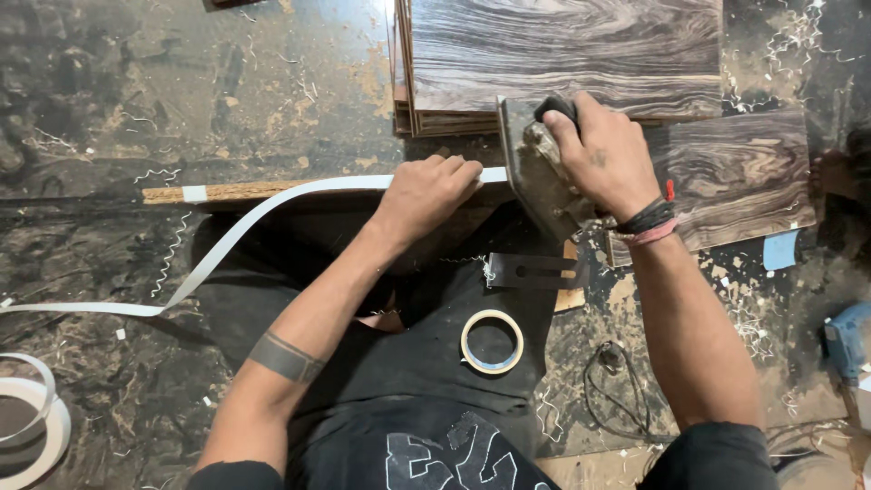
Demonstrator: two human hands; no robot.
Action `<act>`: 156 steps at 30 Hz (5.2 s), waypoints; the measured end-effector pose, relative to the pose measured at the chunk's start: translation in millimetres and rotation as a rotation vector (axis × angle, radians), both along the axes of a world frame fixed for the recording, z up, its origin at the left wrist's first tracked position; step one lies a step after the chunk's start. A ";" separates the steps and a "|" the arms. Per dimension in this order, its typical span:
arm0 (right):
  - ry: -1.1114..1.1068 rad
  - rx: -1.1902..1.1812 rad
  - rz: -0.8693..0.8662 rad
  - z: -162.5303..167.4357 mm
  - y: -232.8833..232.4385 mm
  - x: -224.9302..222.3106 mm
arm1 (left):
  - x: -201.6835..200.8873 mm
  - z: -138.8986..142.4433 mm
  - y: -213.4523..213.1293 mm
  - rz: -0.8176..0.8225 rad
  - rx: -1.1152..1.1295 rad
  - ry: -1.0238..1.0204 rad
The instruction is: The person sits on the floor and irons white edge banding tape onto the edges of particle board panels, pressing the tape with a hand iron and running fingers along the bonded edge. They then start the same process on another board, aligning the tape along its edge.
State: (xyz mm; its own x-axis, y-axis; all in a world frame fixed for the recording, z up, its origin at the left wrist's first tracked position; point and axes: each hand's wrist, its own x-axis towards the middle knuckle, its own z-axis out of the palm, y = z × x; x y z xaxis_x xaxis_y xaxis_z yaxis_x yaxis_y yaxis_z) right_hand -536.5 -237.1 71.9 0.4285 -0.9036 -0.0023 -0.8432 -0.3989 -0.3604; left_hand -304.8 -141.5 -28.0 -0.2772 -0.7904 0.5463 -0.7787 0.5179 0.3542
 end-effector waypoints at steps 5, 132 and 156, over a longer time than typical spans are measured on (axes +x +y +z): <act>-0.130 0.099 0.007 -1.6 -3.5 -16.6 | 3.6 5.3 5.5 0.036 -0.083 -0.080; -0.362 0.180 0.242 -13.8 104.2 267.7 | 265.5 13.5 125.8 0.143 0.150 -0.255; -0.611 0.467 -0.264 -7.8 42.1 38.4 | 268.2 9.2 140.4 0.151 0.284 -0.066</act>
